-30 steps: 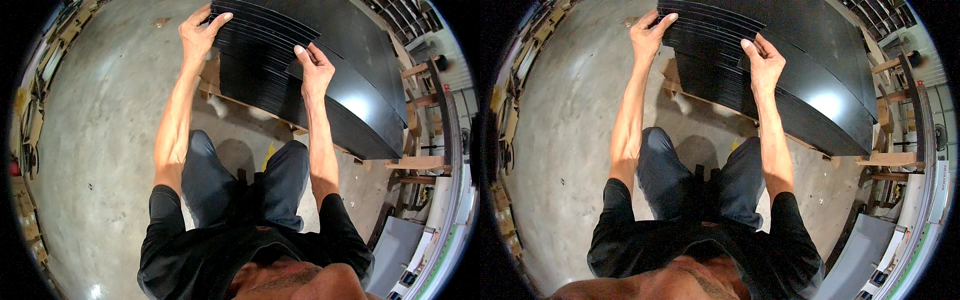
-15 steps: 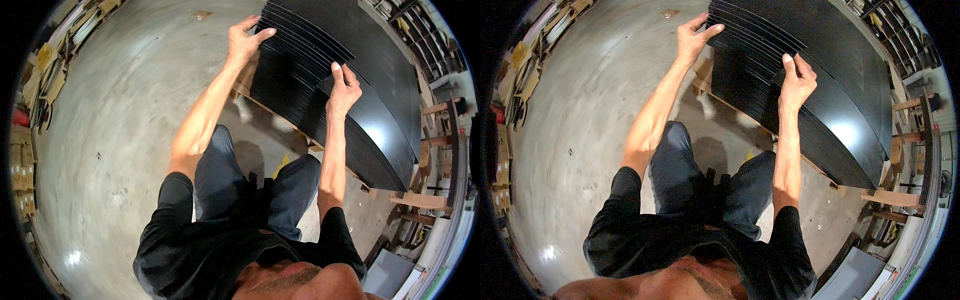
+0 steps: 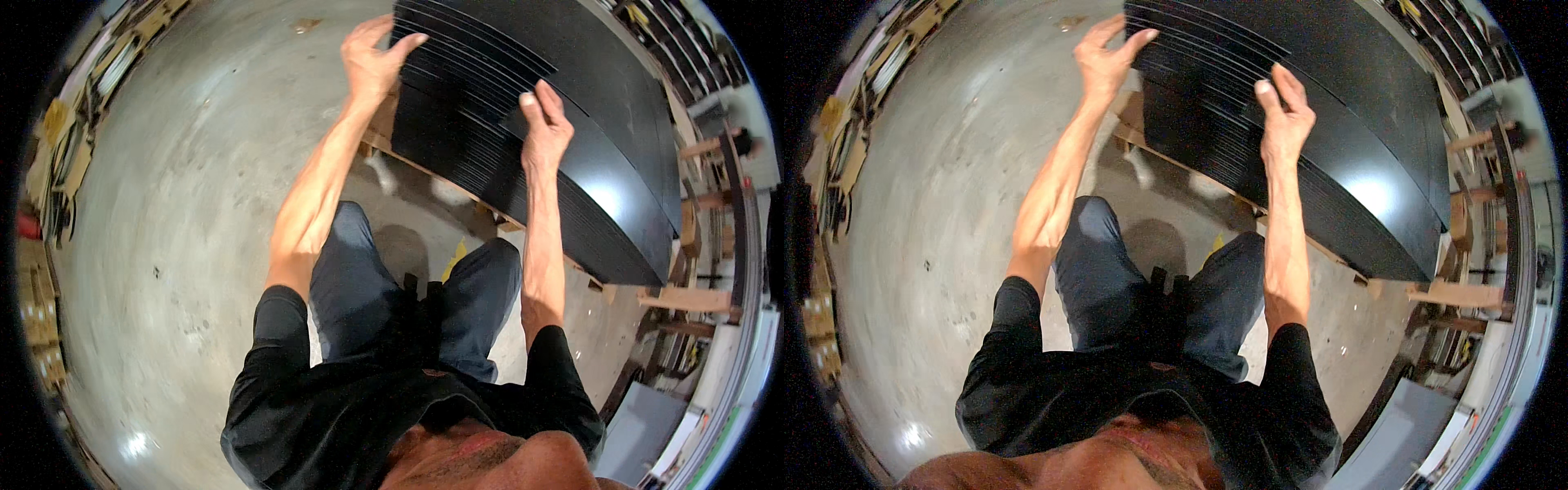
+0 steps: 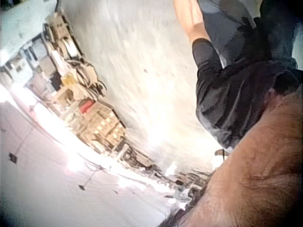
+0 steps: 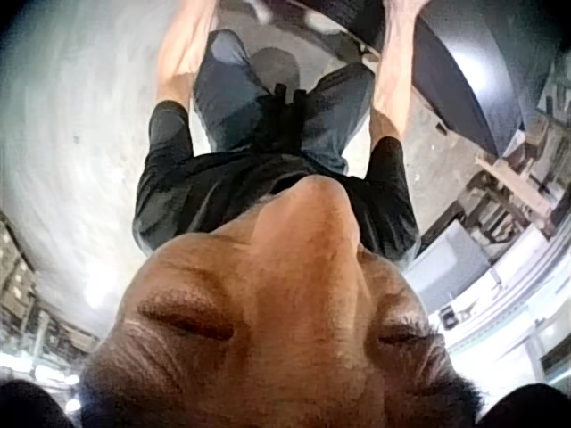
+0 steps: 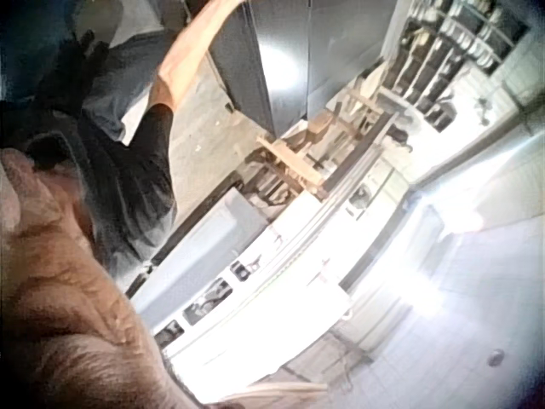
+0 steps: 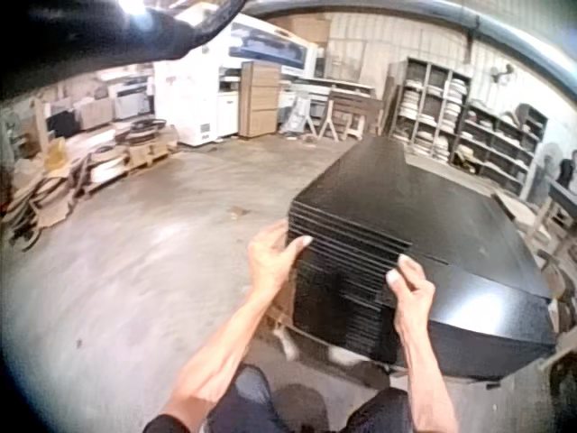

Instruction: The person picks up several black wooden panels one at a time, moving them from one stack to another and then carrying a longer panel across the workshop to a different table.

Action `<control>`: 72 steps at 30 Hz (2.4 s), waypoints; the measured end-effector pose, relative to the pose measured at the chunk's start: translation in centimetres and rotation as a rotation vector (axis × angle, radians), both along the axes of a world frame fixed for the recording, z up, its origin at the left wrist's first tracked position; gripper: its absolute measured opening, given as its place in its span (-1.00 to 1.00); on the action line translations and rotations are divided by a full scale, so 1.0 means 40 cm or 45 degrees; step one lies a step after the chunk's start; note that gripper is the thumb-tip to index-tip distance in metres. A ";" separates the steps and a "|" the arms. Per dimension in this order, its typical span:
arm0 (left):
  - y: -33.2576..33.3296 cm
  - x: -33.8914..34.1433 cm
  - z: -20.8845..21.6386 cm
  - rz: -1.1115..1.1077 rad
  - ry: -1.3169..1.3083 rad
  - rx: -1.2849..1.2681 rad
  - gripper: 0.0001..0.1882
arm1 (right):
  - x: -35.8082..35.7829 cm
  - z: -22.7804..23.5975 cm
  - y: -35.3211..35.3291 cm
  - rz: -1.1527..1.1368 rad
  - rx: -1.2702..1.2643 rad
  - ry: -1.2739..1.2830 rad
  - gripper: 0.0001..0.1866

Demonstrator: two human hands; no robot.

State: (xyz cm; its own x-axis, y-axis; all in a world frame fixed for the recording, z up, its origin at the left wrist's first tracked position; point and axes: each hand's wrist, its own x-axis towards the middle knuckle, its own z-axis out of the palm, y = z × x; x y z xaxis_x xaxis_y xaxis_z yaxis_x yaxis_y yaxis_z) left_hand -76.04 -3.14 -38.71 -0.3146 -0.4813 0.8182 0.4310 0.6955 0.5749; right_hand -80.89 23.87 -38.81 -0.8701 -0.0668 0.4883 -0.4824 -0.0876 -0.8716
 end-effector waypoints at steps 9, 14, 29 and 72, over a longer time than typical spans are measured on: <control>0.074 -0.017 -0.012 -0.063 0.003 0.144 -0.59 | -0.018 -0.032 0.025 0.207 -0.426 -0.256 -0.37; 0.055 0.005 0.039 -0.277 -0.228 0.415 -0.66 | -0.005 -0.007 0.034 0.330 -0.645 -0.380 -0.47; 0.050 -0.005 0.074 -0.200 -0.333 0.393 -0.56 | -0.029 0.010 0.038 -0.274 0.234 0.053 -0.48; 0.015 0.019 0.011 -0.089 -0.307 0.116 -0.43 | -0.080 0.131 0.071 0.349 0.257 -0.496 -0.63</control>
